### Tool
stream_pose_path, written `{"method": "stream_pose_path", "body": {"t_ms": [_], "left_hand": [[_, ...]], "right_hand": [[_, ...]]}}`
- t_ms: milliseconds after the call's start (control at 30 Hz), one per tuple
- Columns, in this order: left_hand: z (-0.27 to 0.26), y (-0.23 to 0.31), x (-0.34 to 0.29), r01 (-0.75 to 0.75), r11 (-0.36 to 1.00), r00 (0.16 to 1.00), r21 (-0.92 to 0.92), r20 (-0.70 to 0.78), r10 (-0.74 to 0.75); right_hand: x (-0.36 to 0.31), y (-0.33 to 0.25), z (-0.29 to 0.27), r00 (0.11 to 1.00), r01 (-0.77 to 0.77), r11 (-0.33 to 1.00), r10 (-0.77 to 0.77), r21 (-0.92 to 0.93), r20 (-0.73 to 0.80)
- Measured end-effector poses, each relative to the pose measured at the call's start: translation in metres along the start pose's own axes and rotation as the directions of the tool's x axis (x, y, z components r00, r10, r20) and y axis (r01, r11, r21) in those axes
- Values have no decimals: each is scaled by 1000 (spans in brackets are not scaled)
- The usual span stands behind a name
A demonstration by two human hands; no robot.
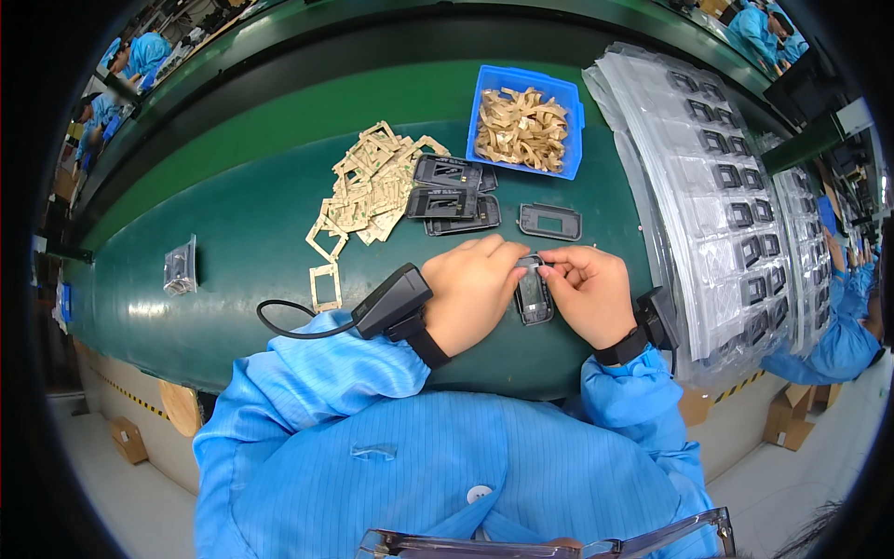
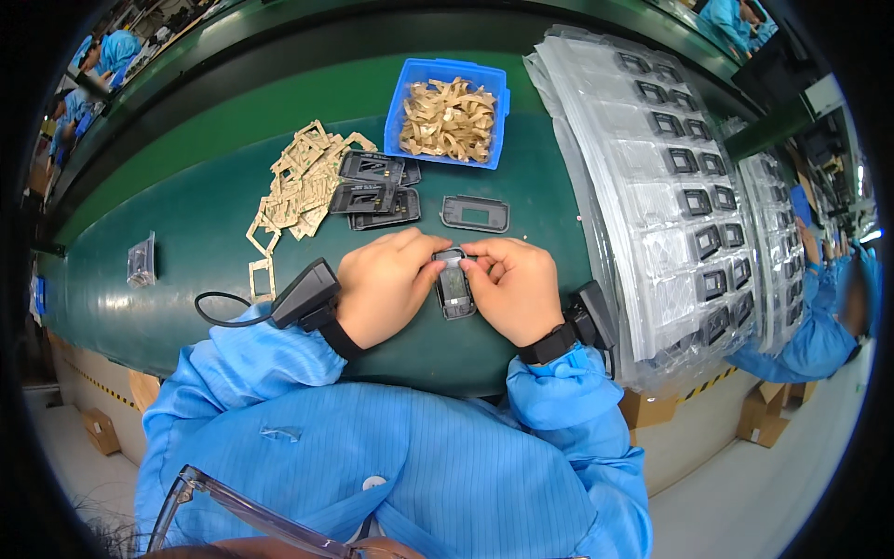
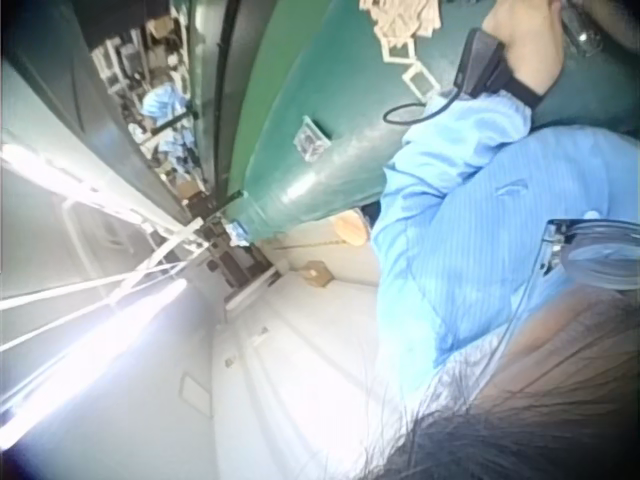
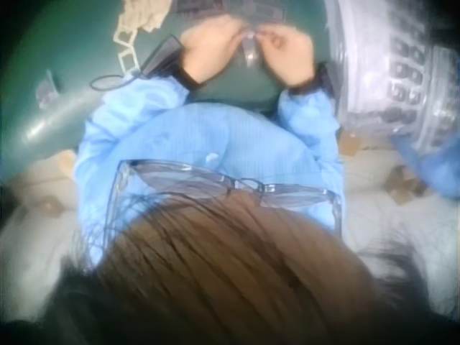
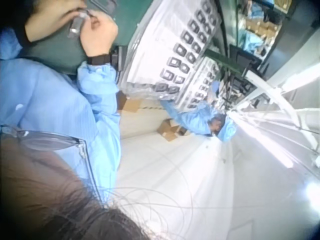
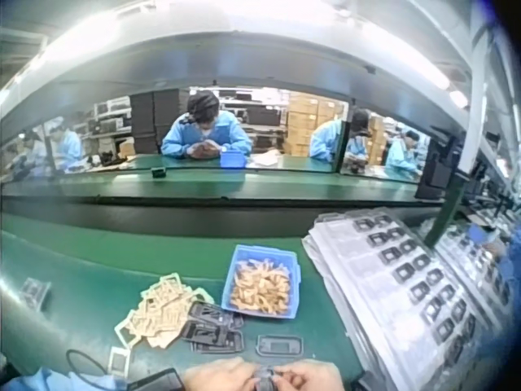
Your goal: Assembling small black components with wooden-colored inserts and placing them in trays, then boxing the trays in a factory environment.
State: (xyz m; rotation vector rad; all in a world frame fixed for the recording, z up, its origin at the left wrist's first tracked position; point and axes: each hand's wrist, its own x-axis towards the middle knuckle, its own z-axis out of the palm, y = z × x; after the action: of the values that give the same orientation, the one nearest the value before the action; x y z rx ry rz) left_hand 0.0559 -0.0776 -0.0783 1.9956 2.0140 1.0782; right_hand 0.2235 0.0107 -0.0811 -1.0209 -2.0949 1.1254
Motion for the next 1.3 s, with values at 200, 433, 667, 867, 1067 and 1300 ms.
{"method": "stream_pose_path", "body": {"t_ms": [200, 433, 667, 867, 1067, 1300], "left_hand": [[5, -4, 5, 10, 1000, 999, 21, 34, -11], [3, 0, -4, -48, 998, 998, 41, -32, 49], [9, 1, -2, -105, 992, 993, 71, -46, 108], [8, 3, 1, -63, 997, 998, 49, -9, 63], [-40, 18, -3, -203, 971, 972, -127, 89, 215], [-69, 36, 63, -204, 939, 965, -277, -220, 145]], "right_hand": [[5, -6, 12, 993, 104, 971, -115, -214, -36], [-7, -17, -4, 995, 85, 995, -82, -54, 55], [-3, -12, 13, 959, 260, 896, -283, -360, -10], [3, -15, 18, 952, 248, 817, -304, -521, -23], [-20, -39, -5, 981, 189, 982, -188, -10, 48], [24, -68, -25, 996, 86, 827, -92, 556, -18]]}}
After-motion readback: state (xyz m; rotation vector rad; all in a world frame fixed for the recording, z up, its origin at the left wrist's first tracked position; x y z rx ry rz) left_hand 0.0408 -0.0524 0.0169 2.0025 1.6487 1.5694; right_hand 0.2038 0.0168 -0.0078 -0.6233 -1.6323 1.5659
